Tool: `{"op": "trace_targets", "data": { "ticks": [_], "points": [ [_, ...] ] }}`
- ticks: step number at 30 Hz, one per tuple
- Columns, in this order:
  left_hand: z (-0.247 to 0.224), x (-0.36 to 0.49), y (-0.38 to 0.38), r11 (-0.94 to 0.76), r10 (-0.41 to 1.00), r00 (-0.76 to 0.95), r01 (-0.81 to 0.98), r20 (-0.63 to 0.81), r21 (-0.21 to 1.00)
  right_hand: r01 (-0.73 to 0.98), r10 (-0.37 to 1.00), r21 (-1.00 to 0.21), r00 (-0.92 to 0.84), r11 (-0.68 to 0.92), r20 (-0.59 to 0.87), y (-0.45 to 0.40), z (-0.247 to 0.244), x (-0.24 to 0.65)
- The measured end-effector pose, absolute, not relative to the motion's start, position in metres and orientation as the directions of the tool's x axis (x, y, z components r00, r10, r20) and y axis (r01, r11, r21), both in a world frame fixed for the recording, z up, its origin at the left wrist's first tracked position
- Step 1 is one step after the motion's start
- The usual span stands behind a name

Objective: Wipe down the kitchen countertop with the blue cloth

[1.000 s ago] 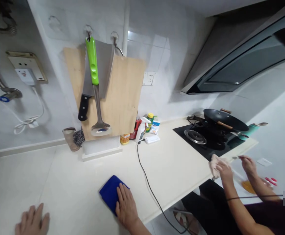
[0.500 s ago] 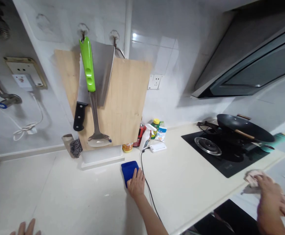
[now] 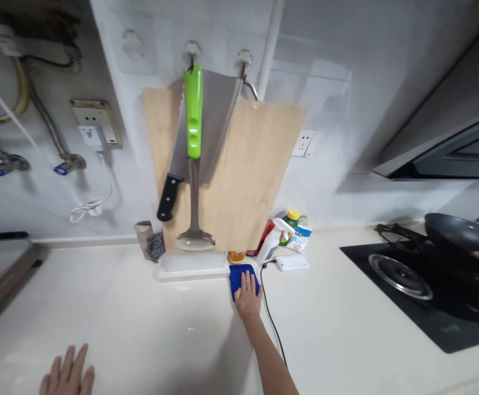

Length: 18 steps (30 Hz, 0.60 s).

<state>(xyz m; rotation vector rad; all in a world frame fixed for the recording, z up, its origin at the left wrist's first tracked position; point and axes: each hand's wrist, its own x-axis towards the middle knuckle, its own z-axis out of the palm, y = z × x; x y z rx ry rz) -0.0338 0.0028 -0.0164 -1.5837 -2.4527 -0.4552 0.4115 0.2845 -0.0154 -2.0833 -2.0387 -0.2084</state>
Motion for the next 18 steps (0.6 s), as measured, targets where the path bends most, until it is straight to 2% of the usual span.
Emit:
{"op": "trace_targets", "data": {
  "ticks": [4,9,18],
  "points": [
    [-0.006,-0.025,0.001,0.393,0.849,-0.42,0.907,0.32,0.148,0.999,0.979,-0.044,-0.016,0.026,0.203,0.26,-0.015,0.41],
    [-0.002,-0.021,0.0,0.401,0.853,-0.431,0.902,0.296,0.158,0.995,0.984,-0.001,-0.099,0.101,0.15,0.188,-0.018,0.402],
    [-0.01,-0.02,-0.002,0.372,0.851,-0.42,0.906,0.315,0.201,0.896,0.888,0.012,-0.443,0.445,0.125,0.035,-0.016,0.397]
  ]
}}
